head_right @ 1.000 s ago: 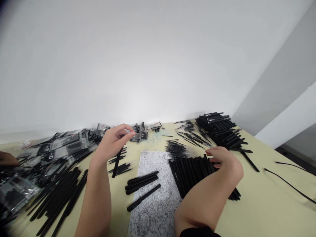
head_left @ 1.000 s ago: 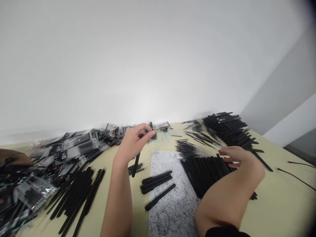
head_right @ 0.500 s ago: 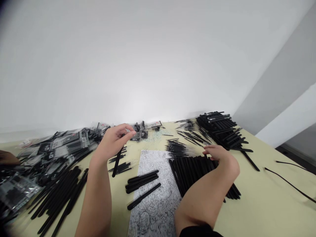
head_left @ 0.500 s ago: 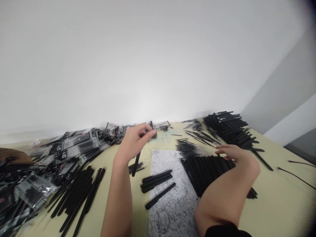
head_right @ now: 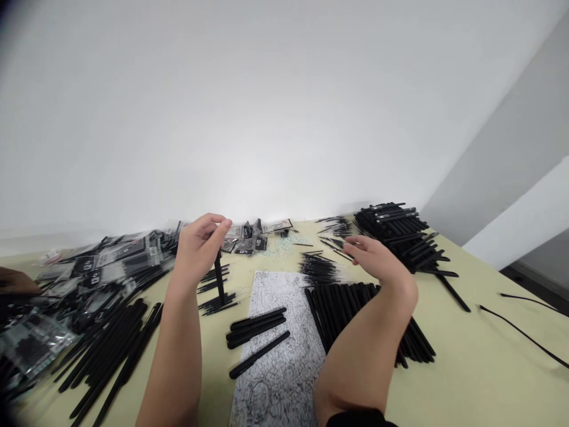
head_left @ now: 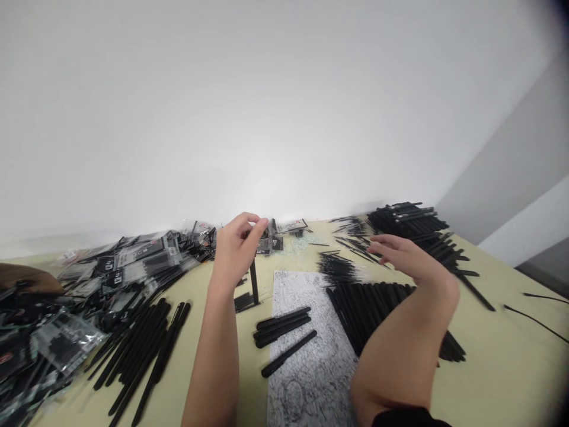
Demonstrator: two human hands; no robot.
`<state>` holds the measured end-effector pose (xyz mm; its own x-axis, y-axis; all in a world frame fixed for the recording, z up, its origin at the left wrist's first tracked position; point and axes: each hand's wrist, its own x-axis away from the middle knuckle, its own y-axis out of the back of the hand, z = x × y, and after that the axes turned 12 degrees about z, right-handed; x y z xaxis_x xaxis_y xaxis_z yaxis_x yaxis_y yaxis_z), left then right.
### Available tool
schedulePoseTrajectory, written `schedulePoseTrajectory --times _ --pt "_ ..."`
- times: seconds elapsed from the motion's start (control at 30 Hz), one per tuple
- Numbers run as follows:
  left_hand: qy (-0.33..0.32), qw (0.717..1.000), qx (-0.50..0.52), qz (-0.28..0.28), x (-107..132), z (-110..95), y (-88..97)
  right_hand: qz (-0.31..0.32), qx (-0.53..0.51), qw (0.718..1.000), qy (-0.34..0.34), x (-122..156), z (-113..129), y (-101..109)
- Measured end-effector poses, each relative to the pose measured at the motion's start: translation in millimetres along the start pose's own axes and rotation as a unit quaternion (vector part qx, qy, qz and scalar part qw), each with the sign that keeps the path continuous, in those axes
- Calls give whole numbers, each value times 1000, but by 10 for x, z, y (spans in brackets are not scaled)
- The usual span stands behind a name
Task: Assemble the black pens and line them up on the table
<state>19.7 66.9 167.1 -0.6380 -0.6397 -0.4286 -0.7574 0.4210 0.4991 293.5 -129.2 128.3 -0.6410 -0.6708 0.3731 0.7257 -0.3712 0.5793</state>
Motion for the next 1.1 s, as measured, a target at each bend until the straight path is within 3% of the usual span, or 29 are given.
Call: schedulePoseTrajectory --times 0.13,0.3,0.4,0.5,0.67,0.83,0.97,1.1 --pt "18 988 86 -130 -33 18 -31 94 79 975 184 199 579 -280" --pt "15 947 161 -279 -100 56 -93 249 156 896 334 310 1070 -759" --pt "12 920 191 -342 -159 104 -131 294 200 852 384 318 1213 -1016" --pt "19 904 219 -366 -205 156 -139 292 248 836 392 328 1274 -1149" --pt "28 928 214 -304 -200 212 -60 280 206 854 388 323 1242 -1056" --pt "-55 987 14 -152 -95 195 47 255 161 867 396 304 1164 -873" --pt "-125 986 -108 -19 -42 147 79 228 154 878 391 302 1104 -787" --pt "-144 981 -115 60 -35 128 82 212 93 891 391 301 1044 -712"
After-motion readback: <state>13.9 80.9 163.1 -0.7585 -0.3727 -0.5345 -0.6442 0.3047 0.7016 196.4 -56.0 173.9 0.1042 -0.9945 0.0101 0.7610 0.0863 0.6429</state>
